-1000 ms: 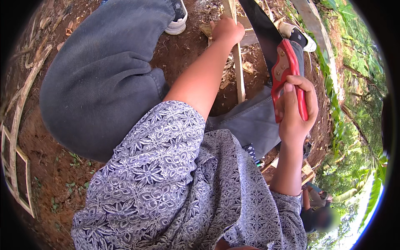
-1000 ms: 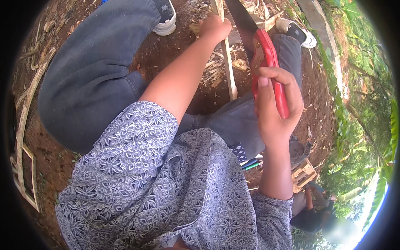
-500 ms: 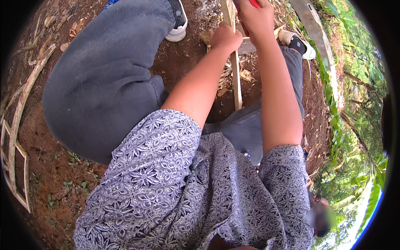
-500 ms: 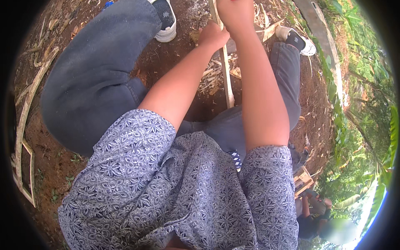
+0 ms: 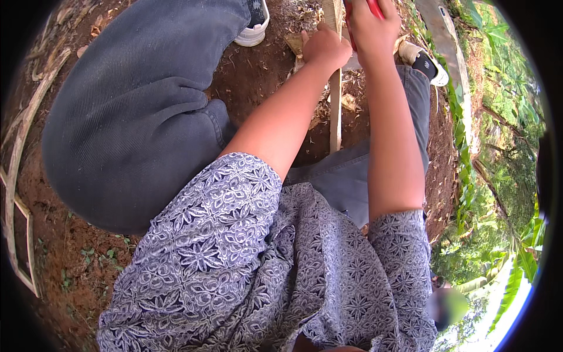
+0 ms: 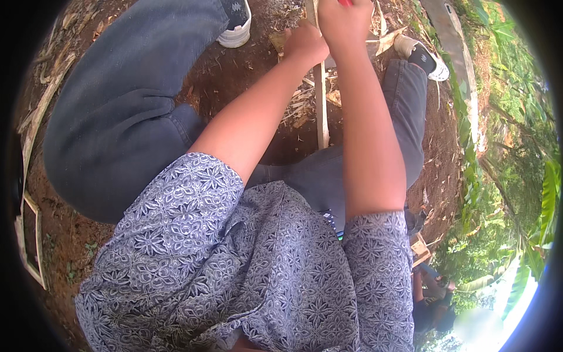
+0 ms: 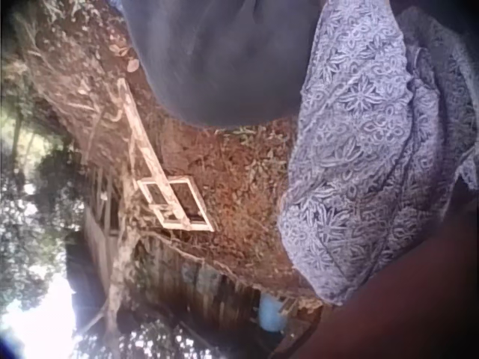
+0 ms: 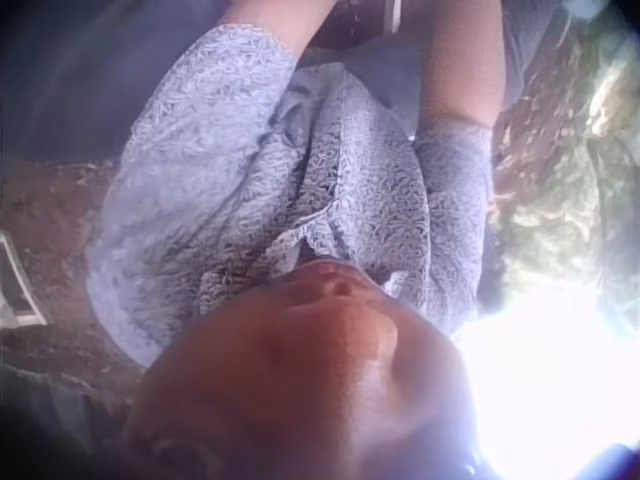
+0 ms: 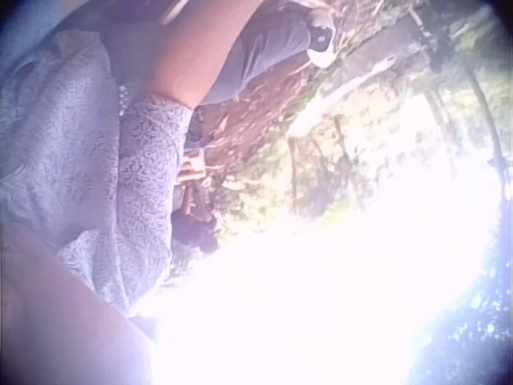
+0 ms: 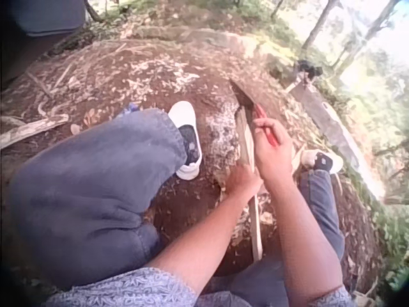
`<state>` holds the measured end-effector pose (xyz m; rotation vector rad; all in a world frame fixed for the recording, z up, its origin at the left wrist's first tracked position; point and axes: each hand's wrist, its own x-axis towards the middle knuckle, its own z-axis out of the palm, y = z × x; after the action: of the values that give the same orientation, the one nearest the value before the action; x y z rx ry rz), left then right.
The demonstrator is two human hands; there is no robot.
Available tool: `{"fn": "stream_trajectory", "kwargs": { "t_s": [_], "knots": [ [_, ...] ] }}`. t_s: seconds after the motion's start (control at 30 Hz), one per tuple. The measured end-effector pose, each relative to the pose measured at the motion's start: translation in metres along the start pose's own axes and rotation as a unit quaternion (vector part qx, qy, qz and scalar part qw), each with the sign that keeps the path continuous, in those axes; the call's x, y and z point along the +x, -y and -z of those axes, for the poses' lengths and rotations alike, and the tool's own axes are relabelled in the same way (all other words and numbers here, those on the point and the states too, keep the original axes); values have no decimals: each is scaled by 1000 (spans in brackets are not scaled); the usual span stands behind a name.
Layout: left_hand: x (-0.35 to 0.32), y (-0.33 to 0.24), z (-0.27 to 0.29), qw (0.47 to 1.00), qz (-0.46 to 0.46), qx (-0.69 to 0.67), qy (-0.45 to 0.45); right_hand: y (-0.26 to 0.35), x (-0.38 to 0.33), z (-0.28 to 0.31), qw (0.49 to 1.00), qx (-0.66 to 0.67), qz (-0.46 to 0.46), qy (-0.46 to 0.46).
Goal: The person sits on the ground and uses a chisel and hammer to carve a piece of wood. They then use a hand saw to cut the wood further.
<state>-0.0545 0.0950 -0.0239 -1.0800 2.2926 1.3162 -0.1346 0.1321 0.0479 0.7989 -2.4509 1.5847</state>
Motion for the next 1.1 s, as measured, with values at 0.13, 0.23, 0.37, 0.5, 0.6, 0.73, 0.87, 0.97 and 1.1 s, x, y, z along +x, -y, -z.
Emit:
{"fn": "stream_trajectory", "kwargs": {
  "t_s": [0.13, 0.23, 0.37, 0.5, 0.6, 0.73, 0.87, 0.97, 1.1],
  "knots": [
    [6, 5, -4, 999, -23, -2, -30, -17, 88, -60, 957, 157, -234, 73],
    [10, 6, -5, 999, -24, -24, -25, -37, 61, -60, 983, 161, -86, 17],
    [16, 19, -9, 999, -18, -6, -49, 79, -25, 48, 975, 107, -182, 67],
    [14, 8, -6, 998, -23, -9, -51, 173, -98, 161, 936, 102, -331, 69],
    [11, 9, -4, 999, -17, -14, -37, 174, -108, 161, 949, 60, -300, 73],
    [1, 12, 2, 1000, -2, -1, -25, 83, -65, 78, 985, 64, -148, 64],
    [4, 2, 1, 999, -3, -35, 16, -22, 56, -50, 976, 173, -127, 33],
    [3, 0, 1, 999, -28, -20, -11, -32, 92, -64, 961, 152, -214, 82],
    [7, 13, 10, 999, 0, -43, 1, 3, 40, -40, 973, 162, -143, 87]
  ]
}}
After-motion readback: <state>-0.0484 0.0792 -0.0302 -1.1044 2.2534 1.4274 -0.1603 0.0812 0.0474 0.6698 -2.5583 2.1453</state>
